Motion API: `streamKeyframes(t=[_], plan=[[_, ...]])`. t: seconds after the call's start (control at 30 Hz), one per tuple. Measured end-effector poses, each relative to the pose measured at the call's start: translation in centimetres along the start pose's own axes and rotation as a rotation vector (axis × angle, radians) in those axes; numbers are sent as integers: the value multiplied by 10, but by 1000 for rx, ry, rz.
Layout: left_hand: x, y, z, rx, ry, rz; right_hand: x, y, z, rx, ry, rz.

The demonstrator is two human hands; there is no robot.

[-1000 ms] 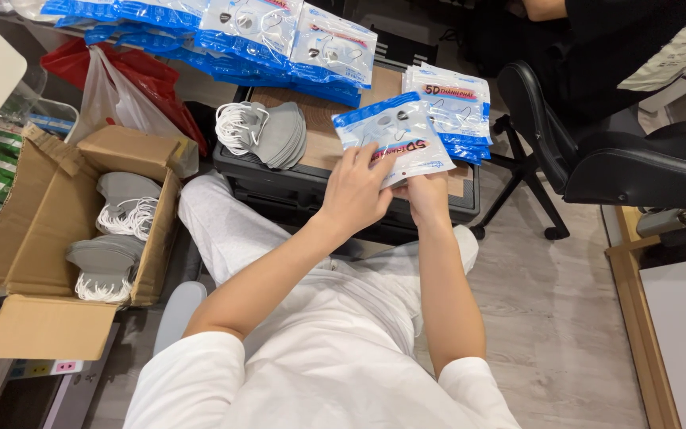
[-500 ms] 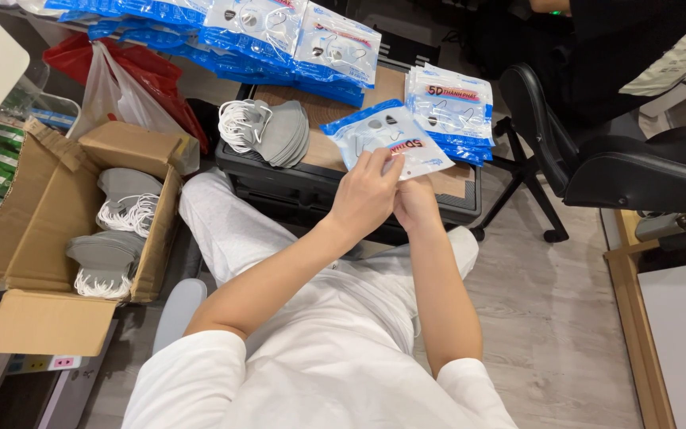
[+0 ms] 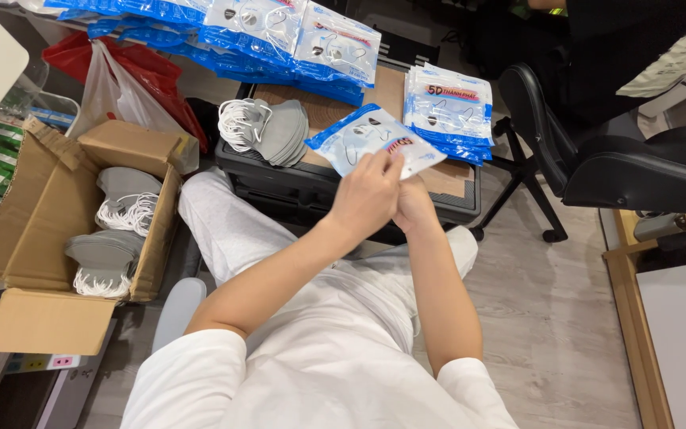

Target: Manually folding face masks and inserting them into individual plastic packaging bags.

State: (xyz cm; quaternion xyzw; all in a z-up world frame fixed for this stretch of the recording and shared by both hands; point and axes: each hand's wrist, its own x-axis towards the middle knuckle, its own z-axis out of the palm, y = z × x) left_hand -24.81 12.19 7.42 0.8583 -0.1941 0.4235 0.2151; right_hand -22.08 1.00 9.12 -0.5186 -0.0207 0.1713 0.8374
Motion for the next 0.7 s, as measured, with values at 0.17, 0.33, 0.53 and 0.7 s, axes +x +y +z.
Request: streamKeyframes(t=[0.17,0.33,0.53,0.7], plan=[[-3,-2,-3,-172,-65,37,1,0,-2,86,-44,20],[12,-26,-29,-281,-253,160,-3,-6,-17,173,-74,37],[12,-57,-26,-520,-96,-23,-20,-32,-11,-119,-76,-45],[23,-66,-43,-789,-51,-352,-21,-36,-17,-604,203,-482]])
